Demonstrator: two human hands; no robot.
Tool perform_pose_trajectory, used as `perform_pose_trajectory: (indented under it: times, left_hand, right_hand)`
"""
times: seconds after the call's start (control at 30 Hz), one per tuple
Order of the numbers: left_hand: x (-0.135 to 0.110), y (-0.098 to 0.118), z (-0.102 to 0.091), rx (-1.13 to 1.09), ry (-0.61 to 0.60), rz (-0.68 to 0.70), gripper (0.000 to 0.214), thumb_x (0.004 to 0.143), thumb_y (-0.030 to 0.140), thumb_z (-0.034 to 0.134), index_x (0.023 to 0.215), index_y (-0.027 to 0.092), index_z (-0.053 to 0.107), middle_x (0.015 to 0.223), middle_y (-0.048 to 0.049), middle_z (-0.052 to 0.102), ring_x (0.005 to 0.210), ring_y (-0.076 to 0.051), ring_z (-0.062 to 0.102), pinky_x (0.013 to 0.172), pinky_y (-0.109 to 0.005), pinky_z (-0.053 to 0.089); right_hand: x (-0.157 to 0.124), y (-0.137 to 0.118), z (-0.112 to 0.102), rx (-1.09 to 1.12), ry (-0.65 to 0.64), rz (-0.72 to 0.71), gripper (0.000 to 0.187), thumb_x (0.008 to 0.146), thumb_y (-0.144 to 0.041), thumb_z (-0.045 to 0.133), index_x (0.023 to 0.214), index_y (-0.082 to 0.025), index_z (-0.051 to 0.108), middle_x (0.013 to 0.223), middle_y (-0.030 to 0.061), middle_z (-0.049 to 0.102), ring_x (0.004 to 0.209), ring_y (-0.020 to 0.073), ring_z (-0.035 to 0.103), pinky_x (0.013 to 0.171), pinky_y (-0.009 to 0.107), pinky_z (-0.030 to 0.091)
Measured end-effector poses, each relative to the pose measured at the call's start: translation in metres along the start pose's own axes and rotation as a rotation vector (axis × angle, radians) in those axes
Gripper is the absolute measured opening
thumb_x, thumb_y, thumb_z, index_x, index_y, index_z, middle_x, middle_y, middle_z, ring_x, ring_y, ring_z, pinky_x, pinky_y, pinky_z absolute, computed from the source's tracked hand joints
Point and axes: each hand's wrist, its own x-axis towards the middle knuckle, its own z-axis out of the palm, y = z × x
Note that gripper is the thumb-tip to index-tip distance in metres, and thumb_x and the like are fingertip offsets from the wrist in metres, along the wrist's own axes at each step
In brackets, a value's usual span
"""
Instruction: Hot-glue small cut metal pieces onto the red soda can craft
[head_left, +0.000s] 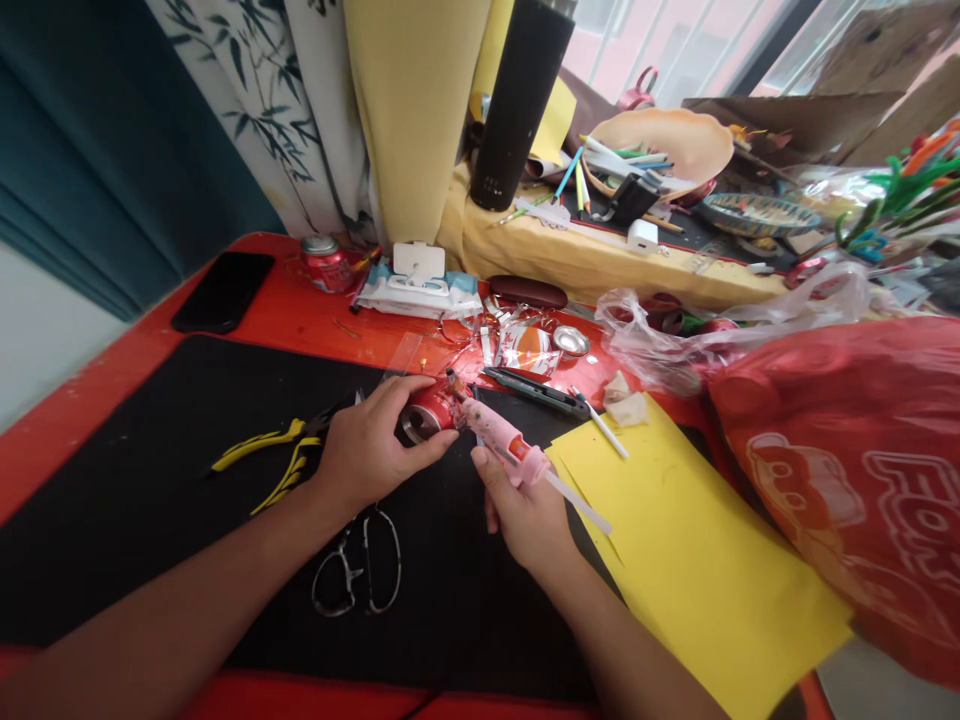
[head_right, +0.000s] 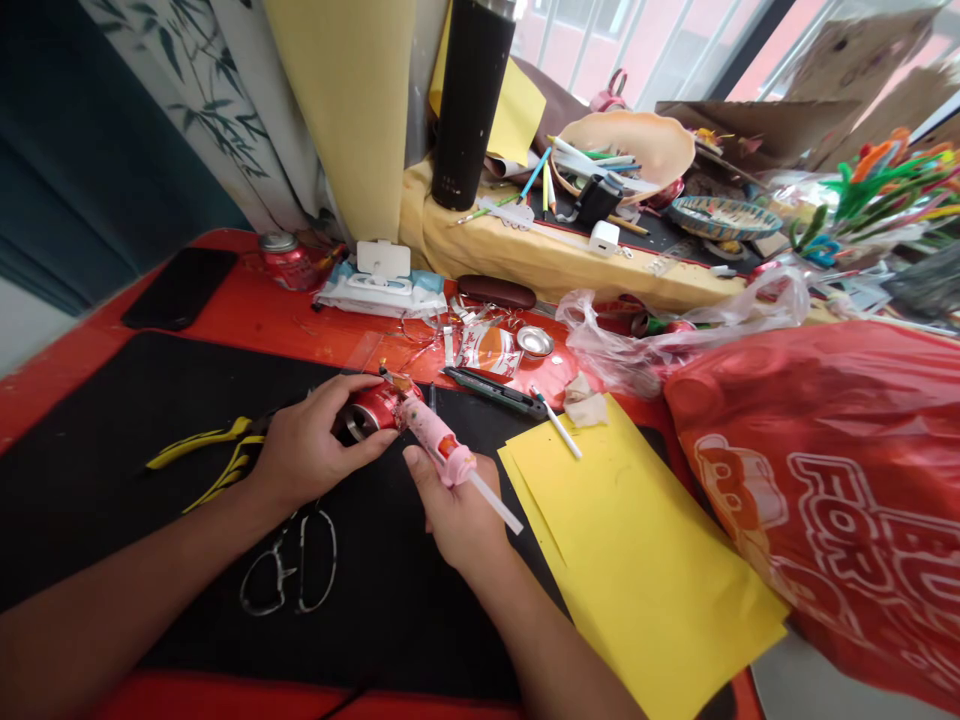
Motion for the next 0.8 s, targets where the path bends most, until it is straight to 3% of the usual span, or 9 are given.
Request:
perform_pose_trajectory:
  times: [0.13, 0.3, 0.57, 0.8]
  left_hand:
    - [0.0, -0.0001, 0.0003, -0.013, 0.002, 0.0, 0.051, 0.093, 0.054, 0.077, 0.135, 0.026, 0.067, 0.129, -0.0088, 0.082, 0.109, -0.032, 0.082, 0.091, -0.042, 0.065]
    - [-0.0002, 0.0001, 0.0004, -0.009, 0.001, -0.007, 0.051, 0.093, 0.054, 0.077, 0.134, 0.026, 0.067, 0.129, -0.0085, 0.083, 0.107, -0.031, 0.082, 0.089, -0.04, 0.065]
    - [-0.0002, -0.0001, 0.0005, -0.007, 0.004, -0.004, 0.052, 0.092, 0.054, 0.077, 0.134, 0.025, 0.068, 0.127, -0.0081, 0.083, 0.107, -0.03, 0.083, 0.088, -0.039, 0.065]
    - [-0.0006, -0.0014, 0.0012, -0.012, 0.017, 0.012, 0.051, 0.093, 0.053, 0.077, 0.134, 0.024, 0.069, 0.128, -0.009, 0.083, 0.11, -0.032, 0.082, 0.091, -0.042, 0.065]
  right_hand:
    - [0.0002, -0.0009, 0.0001, 0.015, -0.01, 0.001, 0.059, 0.104, -0.07, 0.065, 0.112, -0.015, 0.083, 0.045, -0.0056, 0.05, 0.039, 0.0127, 0.049, 0.042, 0.022, 0.039]
    - [-0.0002, -0.0027, -0.0005, -0.005, -0.002, 0.0, 0.063, 0.104, -0.069, 0.065, 0.132, -0.014, 0.079, 0.044, -0.0065, 0.051, 0.038, 0.0134, 0.049, 0.043, 0.022, 0.039]
    - [-0.0006, -0.001, -0.0008, -0.018, -0.005, 0.007, 0.06, 0.104, -0.071, 0.064, 0.105, -0.014, 0.082, 0.044, -0.005, 0.052, 0.039, 0.0122, 0.049, 0.043, 0.022, 0.038]
    - [-0.0001, 0.0009, -0.0006, -0.029, 0.005, 0.009, 0.061, 0.103, -0.073, 0.064, 0.106, -0.015, 0.082, 0.043, -0.0053, 0.051, 0.039, 0.013, 0.048, 0.044, 0.023, 0.039]
